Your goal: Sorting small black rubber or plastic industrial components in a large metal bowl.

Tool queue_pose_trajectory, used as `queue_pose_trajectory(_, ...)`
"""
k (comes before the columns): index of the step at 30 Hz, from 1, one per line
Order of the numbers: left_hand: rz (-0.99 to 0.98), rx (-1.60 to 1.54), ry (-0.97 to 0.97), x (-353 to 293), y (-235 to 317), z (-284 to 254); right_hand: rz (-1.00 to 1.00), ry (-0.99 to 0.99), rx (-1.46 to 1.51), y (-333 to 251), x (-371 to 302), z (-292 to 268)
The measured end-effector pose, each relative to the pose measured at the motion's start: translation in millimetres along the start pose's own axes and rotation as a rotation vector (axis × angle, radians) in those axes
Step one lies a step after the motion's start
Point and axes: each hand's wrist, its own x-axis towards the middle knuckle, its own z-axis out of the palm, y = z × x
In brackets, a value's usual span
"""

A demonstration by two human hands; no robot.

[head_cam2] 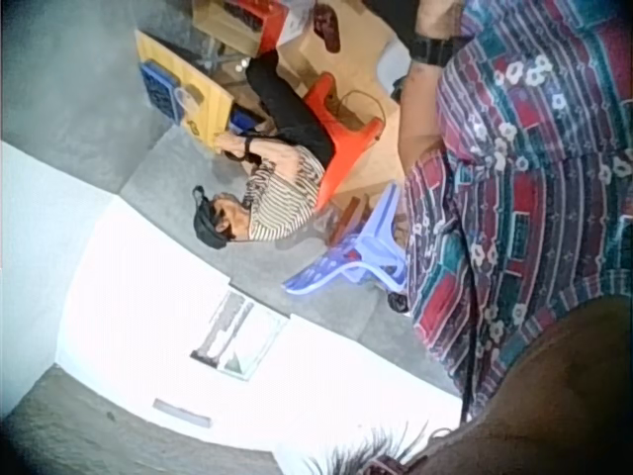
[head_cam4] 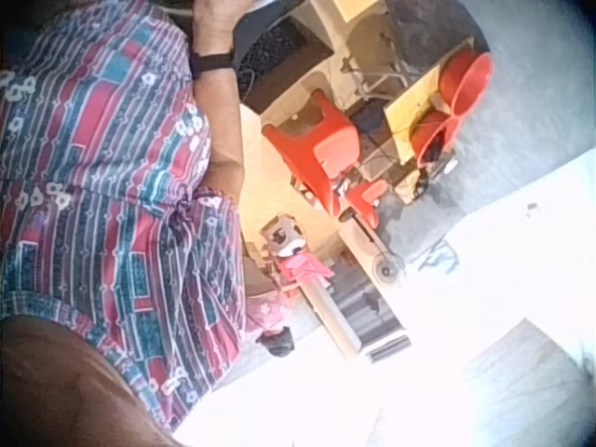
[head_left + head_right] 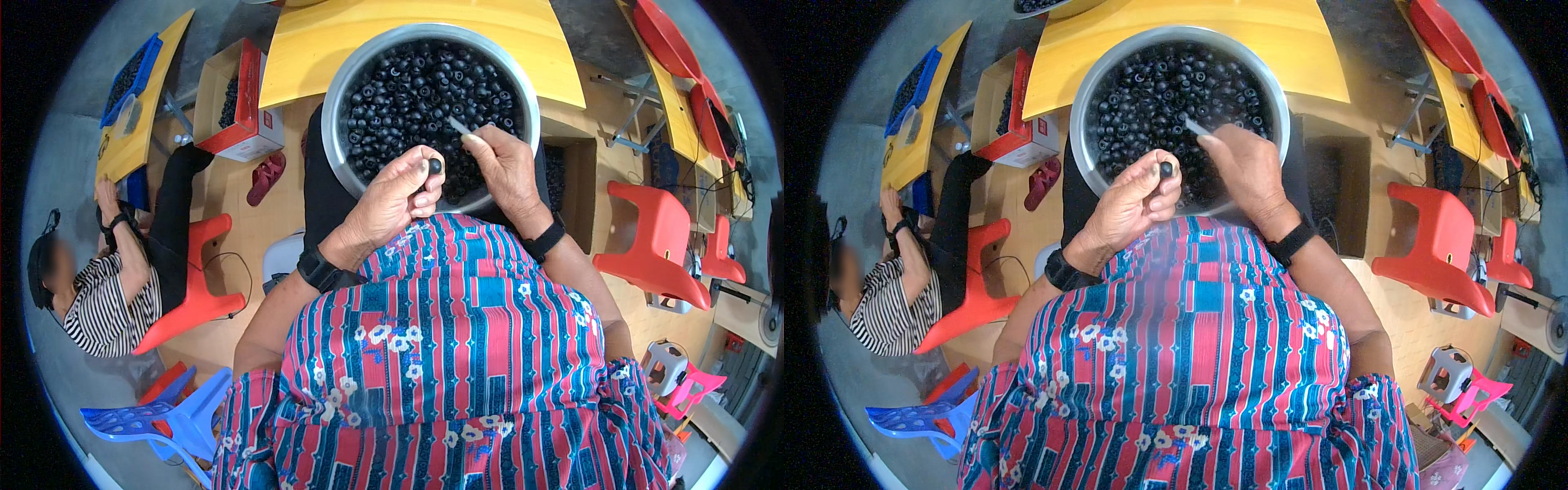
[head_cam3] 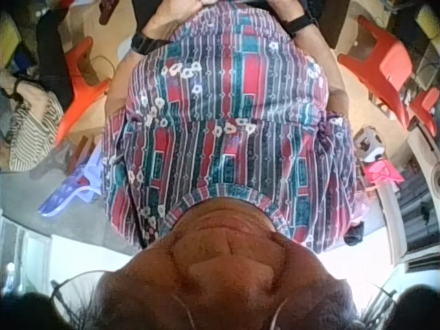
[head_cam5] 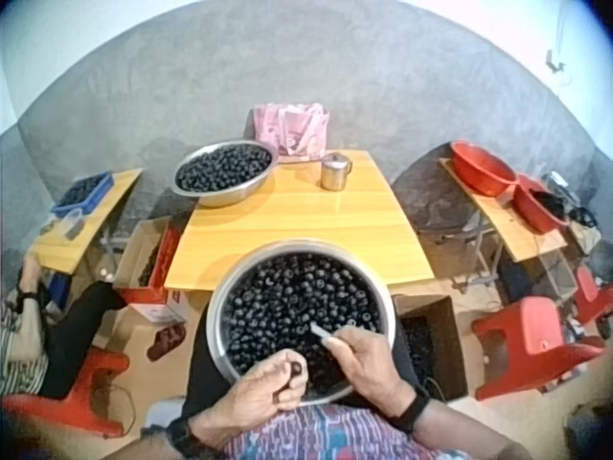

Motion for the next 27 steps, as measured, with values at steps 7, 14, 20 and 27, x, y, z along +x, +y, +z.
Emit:
queue_pose_trajectory(7,0.02,0.08,0.059,0.4,0.9,4.8,0.013,-0.046,0.235,5.7,-7.0,6.0)
queue_pose_trajectory(14,0.033,0.142,0.082,0.0,-0.3,3.9,-0.076,-0.091,0.287,1.6,-8.2,2.8)
queue_pose_trajectory(20,0.042,0.163,0.134,1.0,-0.3,6.0,-0.138,-0.051,0.329,-9.9,-9.4,5.9)
queue_pose_trajectory(27,-0.001,0.08,0.175,2.9,-0.9,8.3,-0.294,0.018,0.065,-13.6,-7.4,4.0)
